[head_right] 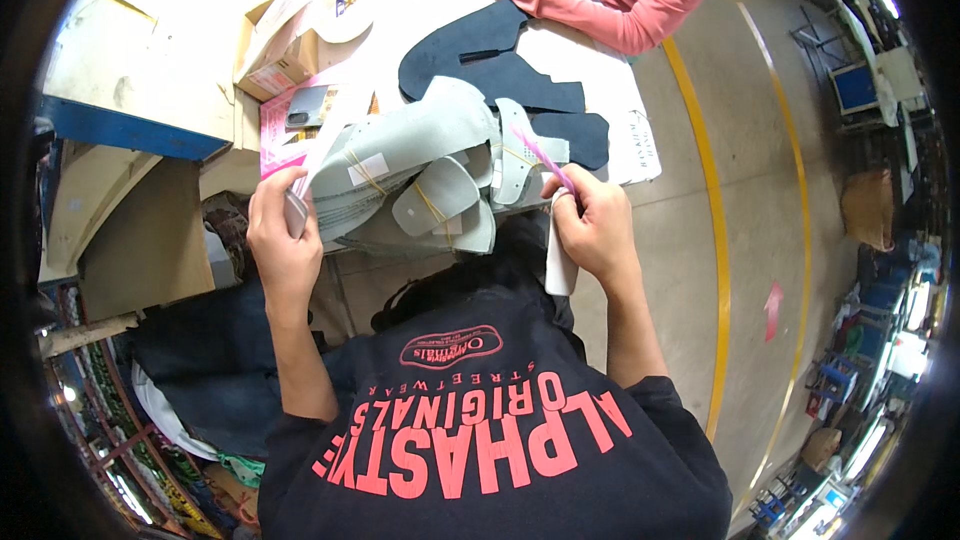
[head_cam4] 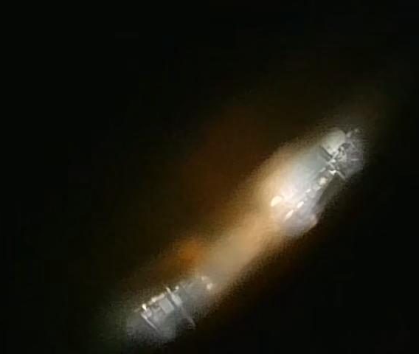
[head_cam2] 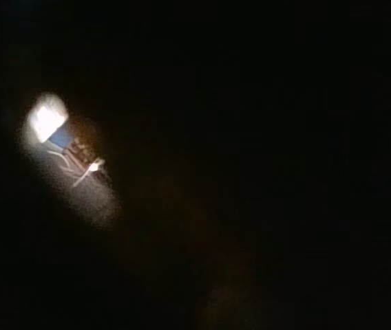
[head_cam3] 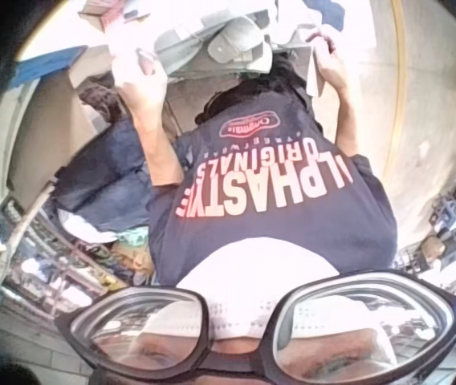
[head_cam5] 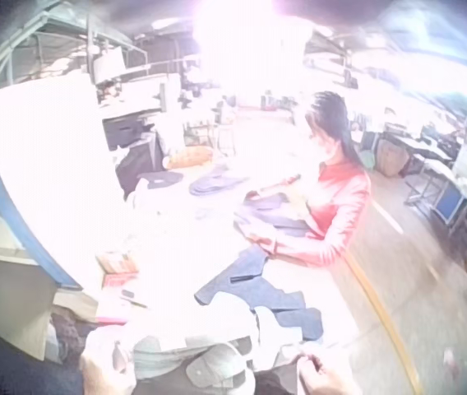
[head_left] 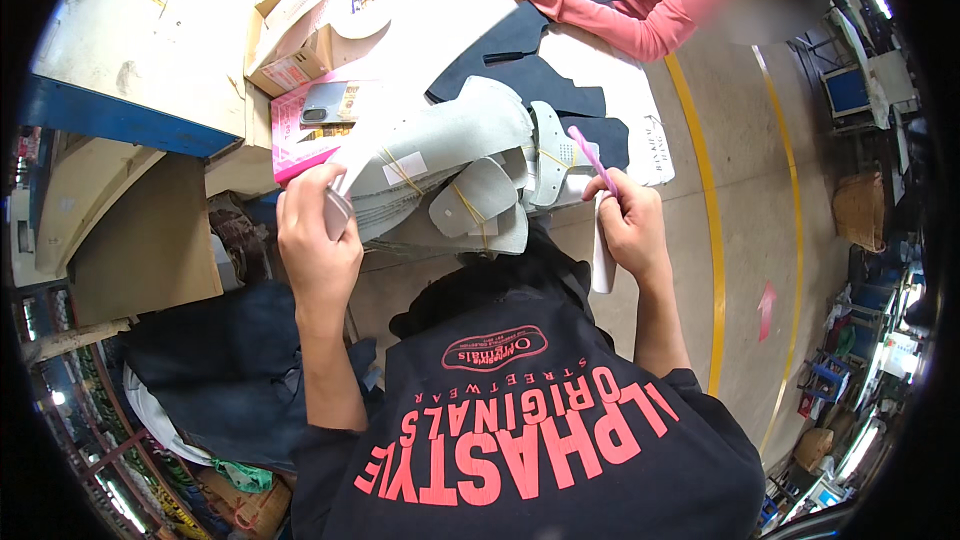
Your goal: The person unpacks a plastic bag, then uses a pink pen to write on small white labels attached to stacks of gray and black material pieces. They move between tables, continue labeling, and place labeled pieces into a red basket.
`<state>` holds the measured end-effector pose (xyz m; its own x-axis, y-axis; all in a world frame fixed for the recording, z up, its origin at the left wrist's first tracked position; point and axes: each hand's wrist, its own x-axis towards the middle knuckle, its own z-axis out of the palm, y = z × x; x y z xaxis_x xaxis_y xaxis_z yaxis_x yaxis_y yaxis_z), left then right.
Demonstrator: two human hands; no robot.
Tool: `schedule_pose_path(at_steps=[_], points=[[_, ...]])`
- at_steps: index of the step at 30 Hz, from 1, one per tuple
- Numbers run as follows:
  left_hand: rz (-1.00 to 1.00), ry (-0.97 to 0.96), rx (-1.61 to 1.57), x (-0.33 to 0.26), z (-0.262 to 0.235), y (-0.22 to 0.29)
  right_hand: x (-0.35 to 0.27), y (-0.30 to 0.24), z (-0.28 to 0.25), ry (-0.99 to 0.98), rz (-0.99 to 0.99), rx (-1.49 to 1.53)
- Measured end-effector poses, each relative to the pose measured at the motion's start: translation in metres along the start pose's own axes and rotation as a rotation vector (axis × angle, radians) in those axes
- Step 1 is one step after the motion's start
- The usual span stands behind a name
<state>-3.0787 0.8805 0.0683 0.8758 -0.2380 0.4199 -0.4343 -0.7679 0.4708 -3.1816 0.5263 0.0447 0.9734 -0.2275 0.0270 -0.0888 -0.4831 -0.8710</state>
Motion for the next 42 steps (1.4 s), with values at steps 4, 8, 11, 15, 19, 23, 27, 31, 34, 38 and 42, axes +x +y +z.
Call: schedule_pose_path(at_steps=[4, 8, 11, 15, 19, 23, 27, 31, 34, 38, 42], points=[[0.037, -0.149, -0.035, -0.006, 0.009, 0.004, -0.008, 0.000, 0.011, -0.229, -0.054, -0.195], [0.056, -0.194, 0.095, -0.010, 0.018, 0.006, -0.014, 0.005, 0.044, -0.603, 0.200, -0.522], [0.036, -0.214, 0.086, -0.010, 0.019, 0.003, -0.008, 0.015, 0.058, -0.627, 0.244, -0.399], [0.026, -0.215, 0.102, -0.012, 0.020, 0.002, -0.005, 0.015, 0.057, -0.647, 0.215, -0.362], [0.045, -0.178, 0.097, -0.013, 0.020, 0.002, -0.008, -0.003, 0.054, -0.591, 0.145, -0.373], [0.013, -0.109, -0.003, -0.011, 0.020, 0.001, -0.009, -0.020, 0.048, -0.564, 0.097, -0.441], [0.003, -0.038, -0.095, -0.006, 0.015, 0.000, -0.011, -0.036, 0.039, -0.539, 0.060, -0.540], [-0.109, 0.049, -0.181, -0.002, 0.011, -0.001, -0.007, -0.046, 0.053, -0.305, -0.028, -0.519], [-0.172, 0.133, -0.216, 0.000, 0.010, -0.004, 0.005, -0.045, 0.074, -0.291, 0.014, -0.537], [-0.280, 0.133, -0.280, -0.003, 0.006, -0.009, 0.010, -0.043, 0.085, -0.219, 0.057, -0.468], [-0.262, 0.152, -0.289, -0.005, 0.004, -0.012, 0.010, -0.045, 0.081, -0.191, 0.162, -0.348]])
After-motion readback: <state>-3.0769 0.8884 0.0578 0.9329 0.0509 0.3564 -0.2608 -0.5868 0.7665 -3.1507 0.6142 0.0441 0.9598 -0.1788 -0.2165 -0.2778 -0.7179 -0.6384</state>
